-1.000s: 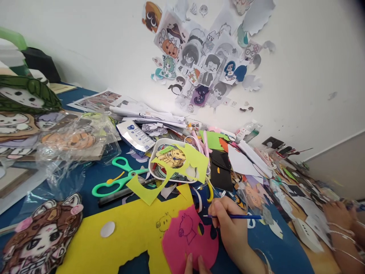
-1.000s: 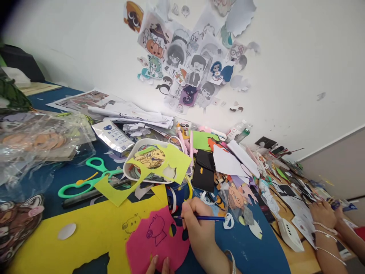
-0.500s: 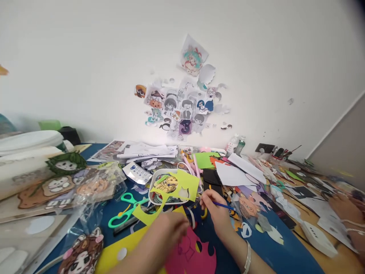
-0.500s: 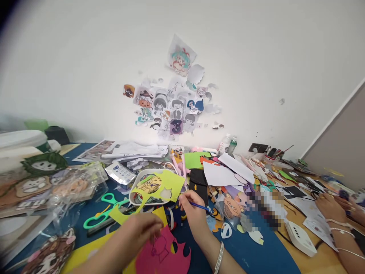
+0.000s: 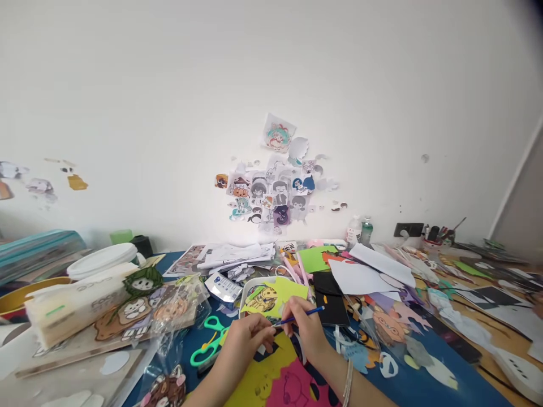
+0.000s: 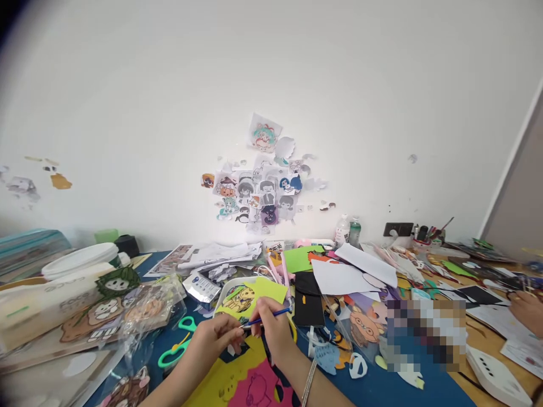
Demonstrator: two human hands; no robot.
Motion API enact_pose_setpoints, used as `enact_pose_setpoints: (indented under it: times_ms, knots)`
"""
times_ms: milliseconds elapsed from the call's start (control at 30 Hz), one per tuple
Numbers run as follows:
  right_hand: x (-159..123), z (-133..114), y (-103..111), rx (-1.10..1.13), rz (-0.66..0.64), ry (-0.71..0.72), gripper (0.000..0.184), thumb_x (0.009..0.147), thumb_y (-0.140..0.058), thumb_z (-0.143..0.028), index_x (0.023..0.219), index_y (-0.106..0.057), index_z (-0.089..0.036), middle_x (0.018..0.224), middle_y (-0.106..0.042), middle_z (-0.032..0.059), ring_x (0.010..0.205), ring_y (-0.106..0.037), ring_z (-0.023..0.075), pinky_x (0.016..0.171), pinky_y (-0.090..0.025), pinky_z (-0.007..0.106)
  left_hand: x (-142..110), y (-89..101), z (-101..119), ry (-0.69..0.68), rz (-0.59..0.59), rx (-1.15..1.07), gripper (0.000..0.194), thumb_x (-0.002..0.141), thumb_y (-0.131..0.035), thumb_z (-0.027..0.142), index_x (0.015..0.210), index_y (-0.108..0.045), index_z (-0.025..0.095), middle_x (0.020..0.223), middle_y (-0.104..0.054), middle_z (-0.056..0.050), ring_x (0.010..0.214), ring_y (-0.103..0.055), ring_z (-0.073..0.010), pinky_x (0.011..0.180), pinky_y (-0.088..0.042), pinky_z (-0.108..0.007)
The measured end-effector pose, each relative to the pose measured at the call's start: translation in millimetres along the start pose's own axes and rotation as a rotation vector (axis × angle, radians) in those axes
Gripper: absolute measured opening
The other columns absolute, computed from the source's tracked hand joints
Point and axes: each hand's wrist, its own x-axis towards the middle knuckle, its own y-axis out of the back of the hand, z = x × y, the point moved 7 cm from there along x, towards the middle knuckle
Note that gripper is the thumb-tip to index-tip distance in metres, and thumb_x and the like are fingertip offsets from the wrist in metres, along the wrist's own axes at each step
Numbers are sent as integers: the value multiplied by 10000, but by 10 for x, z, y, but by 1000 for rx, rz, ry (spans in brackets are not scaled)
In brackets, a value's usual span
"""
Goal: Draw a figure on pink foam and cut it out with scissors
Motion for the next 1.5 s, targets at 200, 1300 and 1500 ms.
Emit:
enact_pose_setpoints:
  times_ms: [200, 1300, 1500]
  knots:
    - [18, -26, -35, -1, -7, 20, 416, 828, -471, -478, 548, -518, -174, 437, -439, -43, 386, -429, 91, 417, -341, 210, -35, 67, 102, -36, 38, -84, 303, 693, -584, 507, 762, -598, 212, 720, -720, -26, 732, -674, -199, 697, -522, -272]
    - [-95, -231, -125, -586, -15, 308, 370, 887, -338, -273, 548, -453, -179, 504, -479, -18, 523, -497, 107, 556, -379, 205, -54, -62, 16, -29, 80, -405, 374, 630, -640, 530, 773, -648, 185, 753, -707, -45, 790, -656, -213, 778, -520, -337]
    - [-68, -297, -174, -627, -87, 320, 357, 862, -361, -256, 522, -438, -181, 502, -491, -14, 529, -505, 108, 565, -383, 206, -50, -49, 39, -53, 87, -287, 337, 666, -605, 507, 749, -638, 182, 760, -691, -45, 770, -642, -201, 733, -516, -296]
